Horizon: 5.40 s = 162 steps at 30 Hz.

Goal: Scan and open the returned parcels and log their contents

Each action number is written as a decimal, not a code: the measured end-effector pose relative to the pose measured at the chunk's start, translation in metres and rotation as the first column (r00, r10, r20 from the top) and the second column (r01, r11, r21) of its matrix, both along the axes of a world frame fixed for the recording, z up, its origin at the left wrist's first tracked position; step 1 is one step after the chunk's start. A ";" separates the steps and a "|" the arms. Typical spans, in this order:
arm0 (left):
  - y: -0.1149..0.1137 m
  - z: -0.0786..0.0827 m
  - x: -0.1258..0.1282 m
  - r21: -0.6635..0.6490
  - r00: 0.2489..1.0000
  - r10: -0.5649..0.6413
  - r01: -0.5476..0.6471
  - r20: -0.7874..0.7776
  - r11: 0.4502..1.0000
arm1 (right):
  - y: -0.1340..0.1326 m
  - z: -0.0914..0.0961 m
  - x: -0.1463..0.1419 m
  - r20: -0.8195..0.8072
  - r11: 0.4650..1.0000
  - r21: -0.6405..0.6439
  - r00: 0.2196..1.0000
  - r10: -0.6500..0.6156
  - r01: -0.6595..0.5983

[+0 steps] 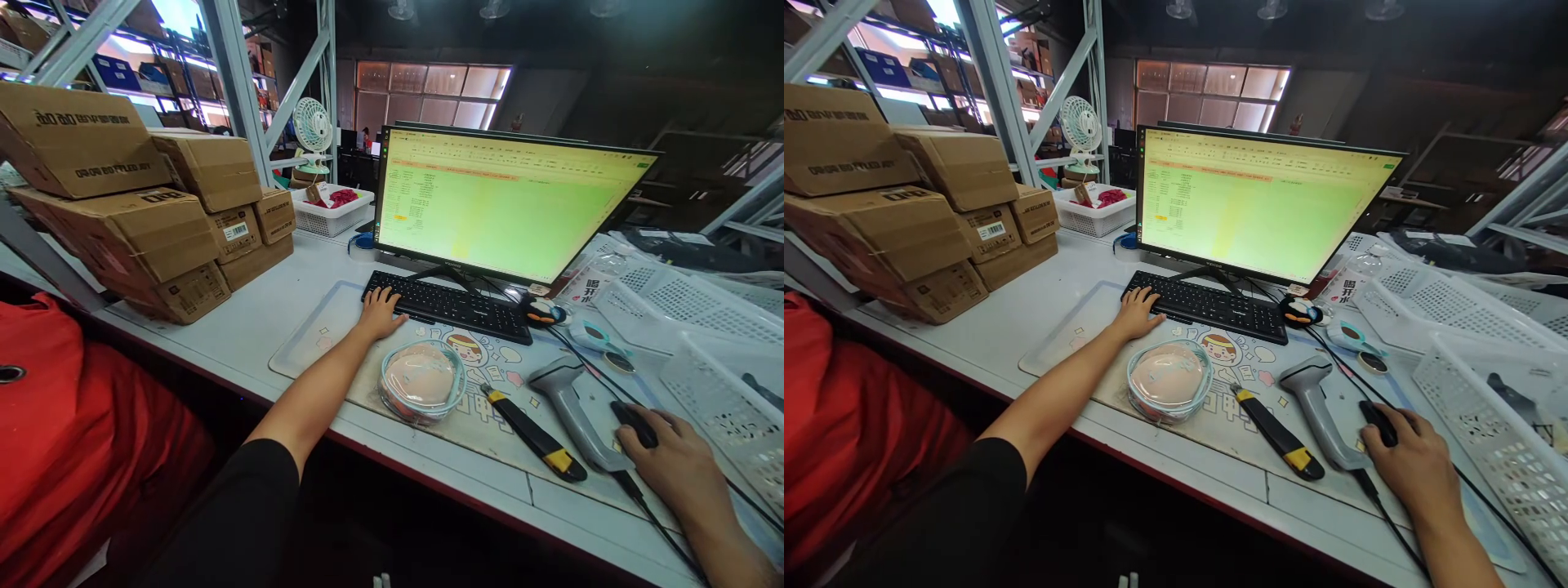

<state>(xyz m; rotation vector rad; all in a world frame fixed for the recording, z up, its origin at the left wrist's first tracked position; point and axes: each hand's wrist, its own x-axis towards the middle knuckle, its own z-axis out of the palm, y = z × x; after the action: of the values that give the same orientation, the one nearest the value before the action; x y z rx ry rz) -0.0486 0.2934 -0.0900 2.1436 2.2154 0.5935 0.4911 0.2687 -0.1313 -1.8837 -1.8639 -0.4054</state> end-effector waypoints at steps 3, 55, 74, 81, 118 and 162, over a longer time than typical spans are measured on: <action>0.002 -0.001 0.000 -0.006 1.000 0.012 -0.012 -0.004 1.000 | -0.001 0.002 0.000 -0.032 0.999 -0.032 0.999 0.003 -0.004; 0.001 -0.002 0.004 0.000 1.000 0.018 -0.018 0.002 1.000 | 0.006 0.009 0.006 -0.370 0.995 -0.040 0.927 0.069 -0.090; 0.003 -0.003 0.003 -0.007 1.000 0.028 -0.028 -0.012 1.000 | 0.002 0.013 0.001 -0.236 0.989 -0.140 0.972 0.012 -0.046; 0.001 -0.001 0.004 -0.010 1.000 0.025 -0.025 -0.002 1.000 | 0.002 0.016 0.000 -0.230 0.988 -0.147 0.973 0.020 -0.055; 0.009 -0.004 0.002 0.007 0.997 0.025 -0.024 -0.068 1.000 | -0.006 0.022 -0.005 -0.179 0.984 -0.178 0.983 -0.051 0.019; 0.005 -0.002 0.003 -0.010 0.998 -0.025 0.024 -0.060 1.000 | -0.006 0.022 -0.006 -0.195 0.976 -0.218 0.978 -0.068 0.024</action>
<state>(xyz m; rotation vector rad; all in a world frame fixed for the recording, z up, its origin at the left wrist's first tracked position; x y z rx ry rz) -0.0458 0.2987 -0.0922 2.2094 2.2134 0.5240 0.4850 0.2623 -0.1097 -2.0271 -1.7897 -0.0235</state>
